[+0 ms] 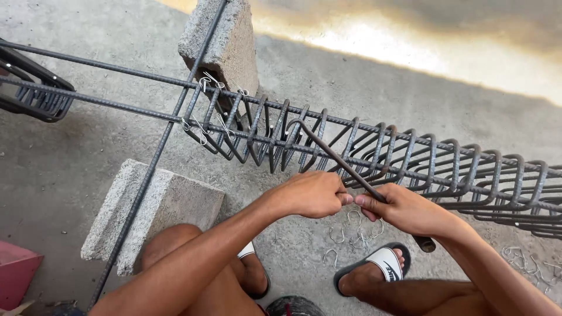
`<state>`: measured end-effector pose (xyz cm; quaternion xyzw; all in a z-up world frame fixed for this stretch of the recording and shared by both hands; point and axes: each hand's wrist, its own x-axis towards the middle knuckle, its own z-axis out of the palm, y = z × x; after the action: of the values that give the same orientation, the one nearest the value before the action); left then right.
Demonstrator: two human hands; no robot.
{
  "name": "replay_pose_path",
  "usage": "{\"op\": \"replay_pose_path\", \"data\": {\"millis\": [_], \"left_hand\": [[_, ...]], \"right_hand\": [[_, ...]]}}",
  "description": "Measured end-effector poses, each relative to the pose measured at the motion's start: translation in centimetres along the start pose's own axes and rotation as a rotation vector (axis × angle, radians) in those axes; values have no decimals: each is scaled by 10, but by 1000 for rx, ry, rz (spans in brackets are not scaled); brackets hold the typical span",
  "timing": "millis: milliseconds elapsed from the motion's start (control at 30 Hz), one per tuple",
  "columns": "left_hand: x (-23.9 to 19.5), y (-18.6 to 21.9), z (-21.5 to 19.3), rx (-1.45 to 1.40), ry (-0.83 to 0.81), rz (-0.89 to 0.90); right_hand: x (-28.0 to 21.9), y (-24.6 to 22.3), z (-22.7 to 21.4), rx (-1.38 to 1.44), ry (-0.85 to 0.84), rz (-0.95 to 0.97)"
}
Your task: Tying rebar intersections with wire using a manual hook tool to assemble a reinforcement cage.
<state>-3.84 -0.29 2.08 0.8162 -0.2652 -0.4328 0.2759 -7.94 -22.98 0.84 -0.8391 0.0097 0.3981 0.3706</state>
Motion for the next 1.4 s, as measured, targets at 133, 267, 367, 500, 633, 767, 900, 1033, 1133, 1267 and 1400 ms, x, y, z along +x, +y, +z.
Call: {"op": "replay_pose_path", "data": {"millis": [133,267,367,500,633,767,900,1033,1133,1267,1400], "left_hand": [[5,-7,14,57,34,-4],[17,-19,30,174,68,-15],[9,-22,21,124,62,28],[-30,-2,-19,-17,24,173],[-32,-6,-18,-30,37,179],[-24,-19,-14,1,72,143],[-2,-35,8,54,176,96],[-2,-32,14,174,212,92],[-1,-31,21,256,269,50],[3,-37,30,376,320,108],[-16,-28,12,311,267,91]], "right_hand": [[1,4,11,-59,16,-1],[3,2,20,-152,45,7],[0,0,20,-34,12,-18],[-7,-1,6,306,-86,-78],[-10,-5,4,323,-82,-117],[-9,-13,10,242,-86,-144],[1,-4,14,242,-6,-142],[4,-7,15,152,20,-115],[14,-3,21,-3,78,-87],[22,-3,29,-158,132,6],[14,-18,30,-153,143,-38]]}}
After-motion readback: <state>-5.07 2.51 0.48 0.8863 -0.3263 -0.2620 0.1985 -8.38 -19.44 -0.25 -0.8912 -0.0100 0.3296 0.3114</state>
